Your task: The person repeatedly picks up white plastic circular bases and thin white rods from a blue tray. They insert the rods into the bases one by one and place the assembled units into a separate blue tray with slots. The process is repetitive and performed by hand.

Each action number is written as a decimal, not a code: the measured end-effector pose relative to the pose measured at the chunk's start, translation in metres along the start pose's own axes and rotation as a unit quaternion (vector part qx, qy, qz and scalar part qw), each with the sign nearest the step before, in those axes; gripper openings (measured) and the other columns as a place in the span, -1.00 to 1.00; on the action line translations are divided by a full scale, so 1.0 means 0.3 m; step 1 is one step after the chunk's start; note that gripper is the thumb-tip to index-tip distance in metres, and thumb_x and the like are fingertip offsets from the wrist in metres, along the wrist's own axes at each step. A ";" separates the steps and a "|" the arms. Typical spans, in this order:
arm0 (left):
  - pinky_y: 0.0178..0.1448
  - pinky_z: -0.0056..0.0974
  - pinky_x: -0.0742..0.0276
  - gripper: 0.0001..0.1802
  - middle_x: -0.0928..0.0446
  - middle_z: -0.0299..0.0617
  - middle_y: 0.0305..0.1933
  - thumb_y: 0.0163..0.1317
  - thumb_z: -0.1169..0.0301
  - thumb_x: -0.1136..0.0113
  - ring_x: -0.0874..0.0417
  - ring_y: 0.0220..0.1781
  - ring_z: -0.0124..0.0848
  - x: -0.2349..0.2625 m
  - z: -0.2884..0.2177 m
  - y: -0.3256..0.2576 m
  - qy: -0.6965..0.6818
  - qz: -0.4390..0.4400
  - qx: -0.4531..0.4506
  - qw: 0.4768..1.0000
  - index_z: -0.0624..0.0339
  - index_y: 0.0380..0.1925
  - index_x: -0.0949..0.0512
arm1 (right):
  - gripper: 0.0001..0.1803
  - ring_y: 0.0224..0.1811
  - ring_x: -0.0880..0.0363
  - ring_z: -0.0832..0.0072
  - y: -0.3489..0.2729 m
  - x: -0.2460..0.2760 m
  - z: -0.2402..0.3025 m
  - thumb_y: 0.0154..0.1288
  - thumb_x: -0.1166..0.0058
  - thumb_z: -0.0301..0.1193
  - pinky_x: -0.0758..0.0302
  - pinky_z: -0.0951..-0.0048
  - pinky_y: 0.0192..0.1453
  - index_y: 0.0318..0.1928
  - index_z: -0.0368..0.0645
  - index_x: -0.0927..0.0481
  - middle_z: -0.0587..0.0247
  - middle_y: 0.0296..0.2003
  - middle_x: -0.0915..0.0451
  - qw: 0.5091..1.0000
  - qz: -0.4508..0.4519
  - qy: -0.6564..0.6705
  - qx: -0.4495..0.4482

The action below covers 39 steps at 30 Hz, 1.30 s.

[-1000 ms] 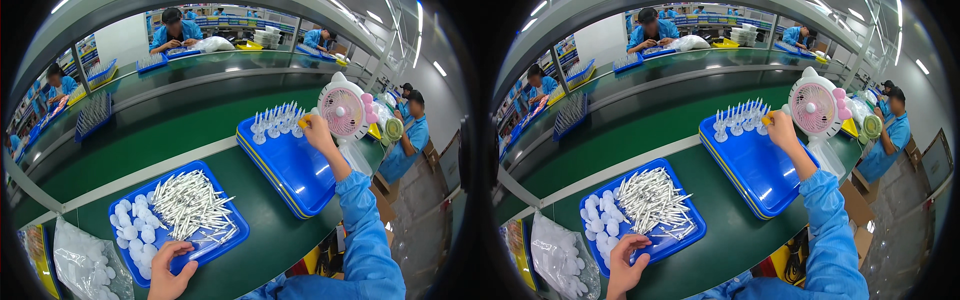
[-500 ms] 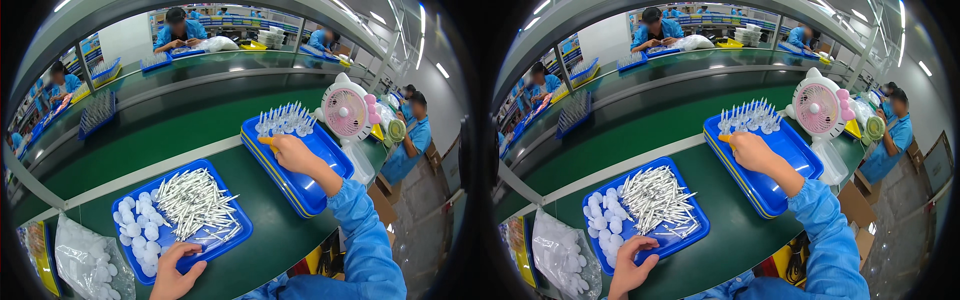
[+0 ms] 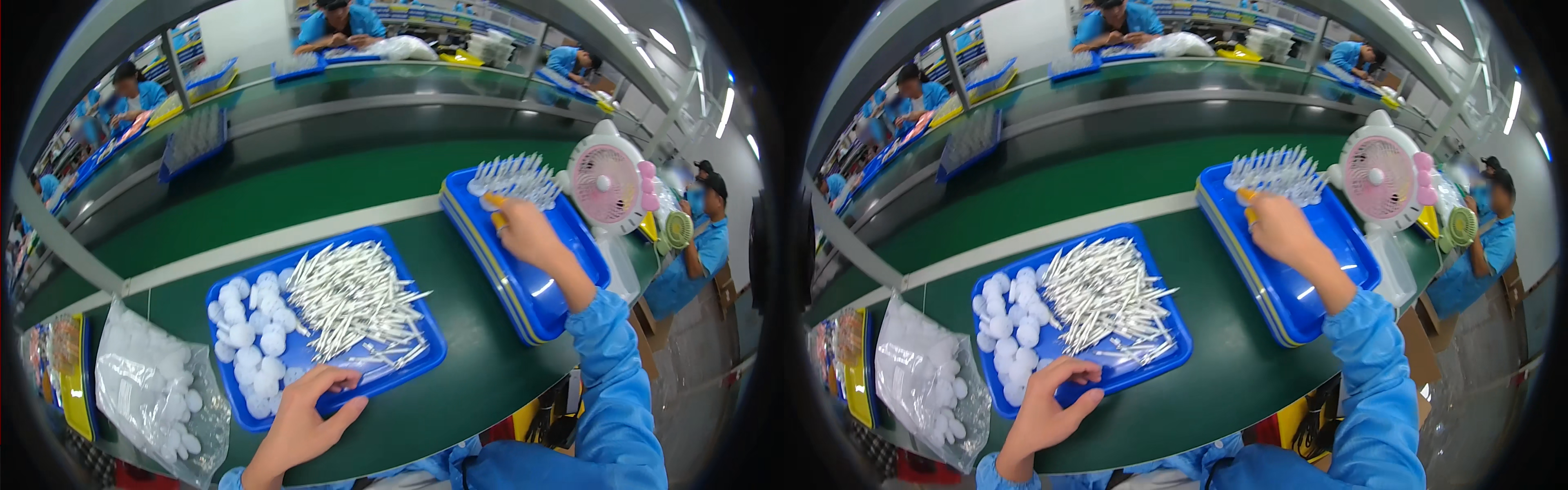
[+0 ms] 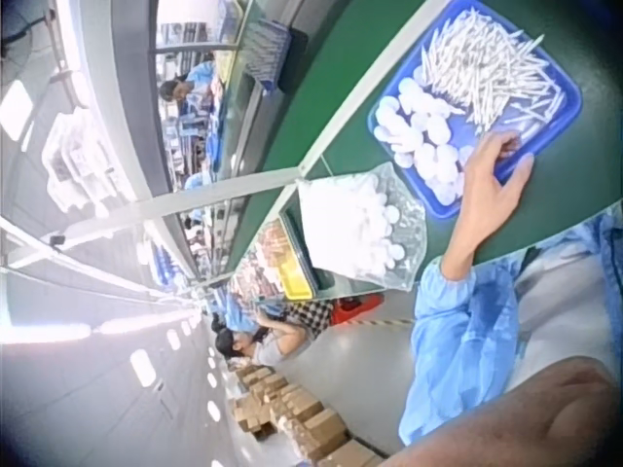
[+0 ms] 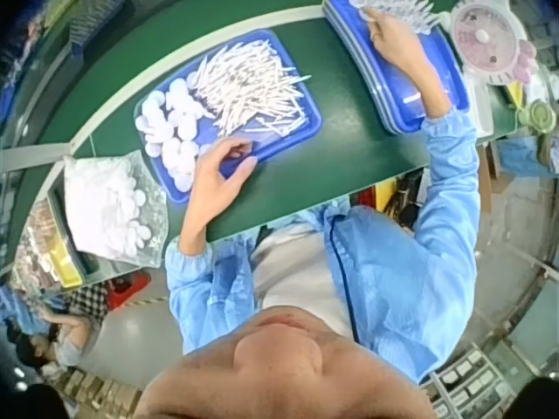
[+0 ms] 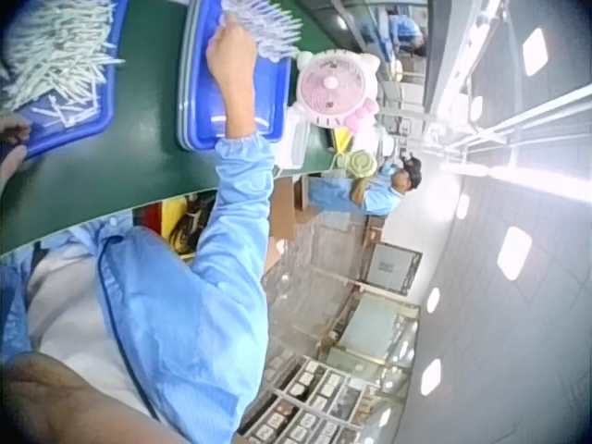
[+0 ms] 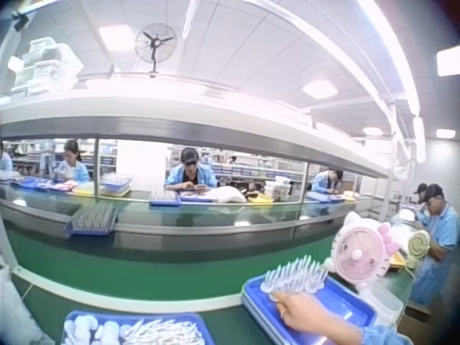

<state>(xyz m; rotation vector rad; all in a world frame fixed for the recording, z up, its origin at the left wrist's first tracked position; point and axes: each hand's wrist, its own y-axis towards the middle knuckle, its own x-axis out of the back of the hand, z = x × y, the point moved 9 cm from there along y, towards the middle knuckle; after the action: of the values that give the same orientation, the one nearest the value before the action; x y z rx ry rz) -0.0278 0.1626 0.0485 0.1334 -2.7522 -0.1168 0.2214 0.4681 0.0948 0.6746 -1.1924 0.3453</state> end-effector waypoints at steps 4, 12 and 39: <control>-0.08 -0.25 -0.59 -0.71 -0.71 -0.04 -0.18 0.25 0.57 -0.42 -0.74 -0.17 -0.27 0.028 -0.014 0.004 0.047 -0.040 -0.007 0.998 0.36 -0.03 -0.70 | -0.69 -0.20 -0.70 -0.06 -0.090 0.092 0.213 0.22 -0.26 -0.55 -0.63 0.04 -0.09 -0.02 -0.29 -0.78 -0.13 -0.21 -0.69 0.996 -0.052 0.069 0.037; -0.13 -0.21 -0.56 -0.79 -0.64 -0.07 -0.28 0.26 0.64 -0.33 -0.65 -0.27 -0.27 0.179 -0.026 -0.042 0.183 -0.209 0.000 0.961 0.35 -0.10 -0.69 | -0.70 -0.03 -0.54 0.16 -0.361 -0.122 0.689 0.00 -0.34 -0.61 -0.47 0.19 0.07 -0.17 -0.30 -0.80 0.14 -0.18 -0.60 0.948 0.147 0.111 0.258; -0.15 0.01 -0.61 -0.81 -0.60 0.02 -0.22 0.38 0.38 -0.34 -0.69 -0.22 0.01 0.168 -0.004 -0.083 0.307 -0.023 0.009 0.952 0.27 -0.14 -0.65 | -0.65 -0.31 -0.68 0.21 -0.337 -0.118 0.799 0.13 -0.42 -0.67 -0.53 0.29 -0.15 -0.02 -0.34 -0.76 0.06 -0.36 -0.70 0.918 0.084 0.374 0.103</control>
<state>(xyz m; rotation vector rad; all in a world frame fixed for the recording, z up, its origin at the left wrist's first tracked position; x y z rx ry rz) -0.0720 0.1323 0.0658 0.2008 -2.1294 -0.0501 0.0916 0.2404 0.0816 0.5403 -0.4790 0.8014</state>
